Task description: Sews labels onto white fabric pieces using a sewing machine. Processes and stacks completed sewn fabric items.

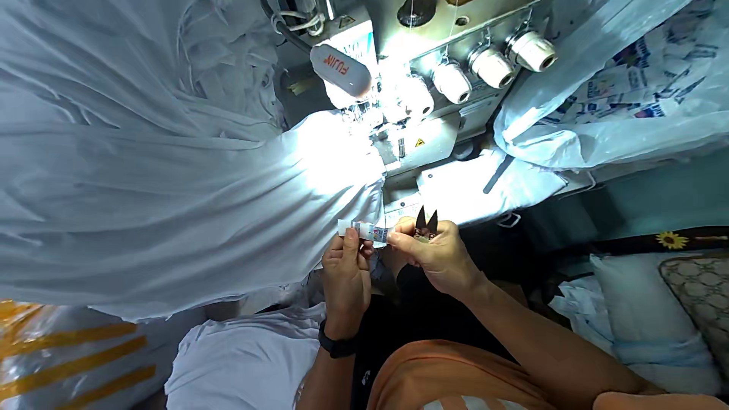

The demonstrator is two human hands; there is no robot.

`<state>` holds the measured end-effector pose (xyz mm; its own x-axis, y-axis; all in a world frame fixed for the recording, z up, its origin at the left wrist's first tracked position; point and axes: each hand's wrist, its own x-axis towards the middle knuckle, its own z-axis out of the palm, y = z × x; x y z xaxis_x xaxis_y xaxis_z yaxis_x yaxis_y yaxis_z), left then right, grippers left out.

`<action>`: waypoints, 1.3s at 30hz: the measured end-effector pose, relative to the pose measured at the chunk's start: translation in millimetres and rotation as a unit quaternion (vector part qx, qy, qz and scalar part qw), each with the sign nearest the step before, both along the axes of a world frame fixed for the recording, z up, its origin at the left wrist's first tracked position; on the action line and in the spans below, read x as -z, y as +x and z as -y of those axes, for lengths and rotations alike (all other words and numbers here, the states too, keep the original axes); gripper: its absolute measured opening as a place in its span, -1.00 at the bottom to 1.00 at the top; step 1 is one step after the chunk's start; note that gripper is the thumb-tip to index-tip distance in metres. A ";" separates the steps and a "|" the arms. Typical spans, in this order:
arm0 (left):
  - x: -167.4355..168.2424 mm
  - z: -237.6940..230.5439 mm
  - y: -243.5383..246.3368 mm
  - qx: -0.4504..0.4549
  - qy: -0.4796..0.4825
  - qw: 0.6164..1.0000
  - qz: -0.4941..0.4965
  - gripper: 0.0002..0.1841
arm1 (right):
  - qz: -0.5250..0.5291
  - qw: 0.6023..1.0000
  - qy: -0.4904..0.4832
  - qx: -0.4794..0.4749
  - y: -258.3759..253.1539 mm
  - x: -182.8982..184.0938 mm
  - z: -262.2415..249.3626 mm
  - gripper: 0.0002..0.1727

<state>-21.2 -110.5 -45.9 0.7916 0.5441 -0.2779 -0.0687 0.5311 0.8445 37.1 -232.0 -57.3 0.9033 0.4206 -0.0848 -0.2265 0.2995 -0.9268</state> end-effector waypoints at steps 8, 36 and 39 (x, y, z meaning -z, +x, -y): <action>15.0 -13.1 -5.0 0.161 -0.200 0.964 0.076 -0.97 | 0.221 0.971 -0.084 -0.031 10.2 -12.8 4.1 -0.90; -13.4 -20.4 -2.7 0.149 0.283 0.947 -0.015 -0.92 | 0.028 0.997 -0.062 -0.031 19.2 -17.9 -5.6 -0.75; -13.9 -25.1 3.5 0.161 0.282 0.945 -0.029 -0.91 | 0.023 0.998 -0.055 -0.035 25.8 -15.5 -3.8 -0.73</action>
<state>-17.7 -85.4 -32.0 0.9340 0.3514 -0.0640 0.0758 -0.0200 0.9969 62.9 -228.2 -41.7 0.8759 0.4734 -0.0936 -0.1999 0.1794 -0.9633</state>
